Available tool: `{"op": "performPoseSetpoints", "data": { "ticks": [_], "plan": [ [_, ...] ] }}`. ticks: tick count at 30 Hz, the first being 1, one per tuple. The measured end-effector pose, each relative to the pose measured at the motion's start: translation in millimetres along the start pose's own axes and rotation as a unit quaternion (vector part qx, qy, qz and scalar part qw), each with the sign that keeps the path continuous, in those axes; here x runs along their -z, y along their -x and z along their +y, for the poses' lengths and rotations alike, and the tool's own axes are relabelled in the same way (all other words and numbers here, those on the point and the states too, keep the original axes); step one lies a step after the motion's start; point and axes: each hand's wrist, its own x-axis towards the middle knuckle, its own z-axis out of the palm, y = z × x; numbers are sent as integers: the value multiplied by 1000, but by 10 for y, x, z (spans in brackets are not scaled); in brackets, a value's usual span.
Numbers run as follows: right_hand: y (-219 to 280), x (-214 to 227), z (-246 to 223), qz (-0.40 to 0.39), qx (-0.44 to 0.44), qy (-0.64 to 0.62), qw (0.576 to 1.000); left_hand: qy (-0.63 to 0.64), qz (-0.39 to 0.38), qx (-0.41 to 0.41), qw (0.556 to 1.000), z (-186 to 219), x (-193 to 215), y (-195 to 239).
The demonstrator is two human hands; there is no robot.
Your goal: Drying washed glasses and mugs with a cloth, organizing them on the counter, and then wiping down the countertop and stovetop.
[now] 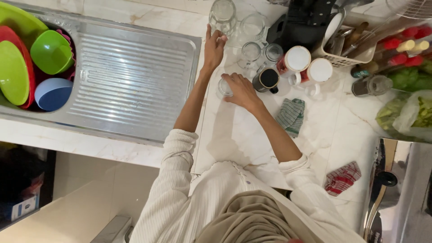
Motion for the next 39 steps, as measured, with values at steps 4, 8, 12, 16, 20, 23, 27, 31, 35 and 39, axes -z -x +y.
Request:
{"op": "performPoseSetpoints", "data": {
  "ticks": [4, 8, 12, 16, 20, 23, 27, 31, 35, 39],
  "plan": [
    [-295, -62, -101, 31, -7, 27, 999, 10, 16, -21, 1000, 129, 115, -15],
    [-553, -122, -110, 111, -128, 12, 985, 30, 30, -34, 999, 12, 50, -11],
    [-773, -246, 16, 203, -188, 7, 961, 33, 38, 16, 999, 354, 87, 42],
    [-929, -281, 51, 234, -208, 11, 950, 54, 38, 15, 998, 341, 72, 39],
    [-1032, -391, 111, 248, -215, 48, 943, 25, 30, 17, 999, 279, 101, 25],
    [-1018, -360, 78, 246, -218, 61, 942, 55, 14, -5, 998, 162, 94, 35],
    [-867, -97, -75, 198, -179, 54, 962, 83, -19, -2, 996, 92, 116, -4],
    [-798, -105, 0, 136, -149, 95, 975, 37, -19, 47, 998, 372, 202, 33],
    [-943, -159, 89, 166, -158, 92, 969, 79, -15, -29, 996, -38, 167, -87],
    [-1035, -207, 85, 221, -190, 86, 953, 52, -21, -24, 998, 42, 235, -138]
  ]
}}
